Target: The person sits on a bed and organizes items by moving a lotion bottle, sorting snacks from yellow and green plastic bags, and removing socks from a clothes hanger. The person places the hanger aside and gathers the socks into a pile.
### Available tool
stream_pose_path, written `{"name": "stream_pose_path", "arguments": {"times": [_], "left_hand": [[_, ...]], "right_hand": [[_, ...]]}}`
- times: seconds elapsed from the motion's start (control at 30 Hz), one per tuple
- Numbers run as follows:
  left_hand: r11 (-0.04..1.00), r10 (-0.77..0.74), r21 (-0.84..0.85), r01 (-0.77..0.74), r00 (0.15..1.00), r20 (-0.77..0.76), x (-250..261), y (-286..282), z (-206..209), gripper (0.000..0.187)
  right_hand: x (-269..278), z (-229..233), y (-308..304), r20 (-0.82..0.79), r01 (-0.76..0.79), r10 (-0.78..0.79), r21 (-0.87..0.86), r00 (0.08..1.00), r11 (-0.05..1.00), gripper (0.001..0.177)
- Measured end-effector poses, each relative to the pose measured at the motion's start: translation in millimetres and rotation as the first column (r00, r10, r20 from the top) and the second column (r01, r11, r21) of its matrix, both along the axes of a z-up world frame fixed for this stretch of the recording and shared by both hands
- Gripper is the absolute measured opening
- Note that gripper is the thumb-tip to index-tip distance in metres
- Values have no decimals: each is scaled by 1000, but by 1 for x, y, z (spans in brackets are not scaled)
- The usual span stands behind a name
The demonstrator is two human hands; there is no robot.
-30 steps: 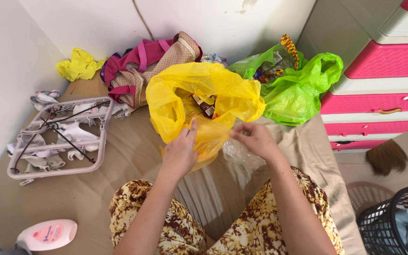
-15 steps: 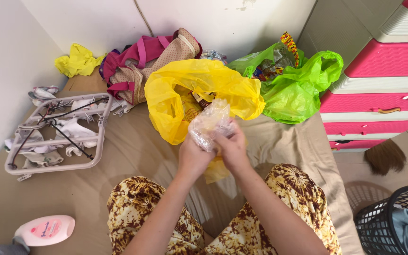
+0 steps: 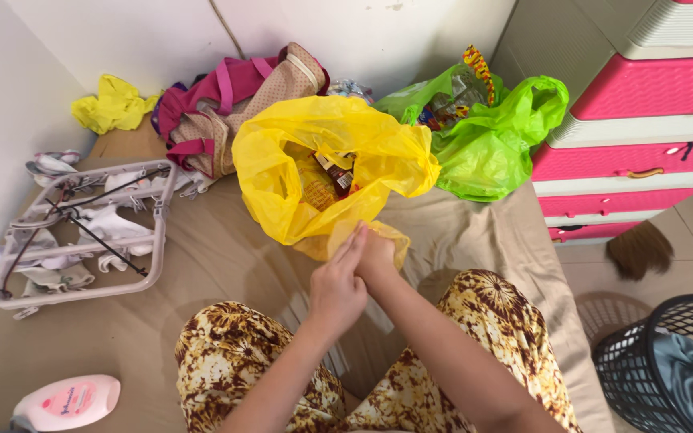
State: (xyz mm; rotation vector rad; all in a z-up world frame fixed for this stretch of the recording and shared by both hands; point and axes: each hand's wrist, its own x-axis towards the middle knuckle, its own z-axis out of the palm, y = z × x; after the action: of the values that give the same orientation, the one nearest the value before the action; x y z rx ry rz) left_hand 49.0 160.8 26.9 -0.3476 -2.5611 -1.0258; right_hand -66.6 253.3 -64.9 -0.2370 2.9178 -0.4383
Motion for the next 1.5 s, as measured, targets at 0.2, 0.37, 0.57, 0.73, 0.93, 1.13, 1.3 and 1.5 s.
{"name": "stream_pose_path", "arguments": {"times": [0.2, 0.37, 0.57, 0.73, 0.93, 1.13, 1.3, 1.5], "left_hand": [[980, 110, -166, -111, 994, -14, -41, -21, -24, 76], [946, 138, -278, -167, 983, -123, -75, -28, -69, 69], [935, 154, -338, -103, 980, 125, -88, -18, -84, 66], [936, 207, -336, -105, 937, 283, -88, -9, -52, 53], [948, 125, -316, -25, 946, 300, -60, -19, 12, 43], [998, -46, 54, 33, 966, 254, -55, 23, 48, 39], [987, -129, 150, 51, 806, 578, -114, 111, -8, 65], [975, -74, 219, -41, 866, 494, -148, 111, -75, 37]], "right_hand": [[-23, 28, 21, 136, -261, 258, 1, 956, 965, 38], [-9, 73, 68, 205, -438, 582, -479, 787, 760, 65], [-110, 116, 225, -650, -354, 20, -386, 759, 852, 31], [-182, 96, 319, -640, 436, -476, -236, 603, 869, 114], [-139, 34, 291, -608, 31, 39, 104, 793, 994, 20], [17, 42, 251, -491, -165, 142, -4, 860, 986, 5], [78, 92, 210, -449, -273, 176, -160, 876, 949, 21], [130, 119, 147, -300, -460, 375, -306, 877, 833, 34]]}}
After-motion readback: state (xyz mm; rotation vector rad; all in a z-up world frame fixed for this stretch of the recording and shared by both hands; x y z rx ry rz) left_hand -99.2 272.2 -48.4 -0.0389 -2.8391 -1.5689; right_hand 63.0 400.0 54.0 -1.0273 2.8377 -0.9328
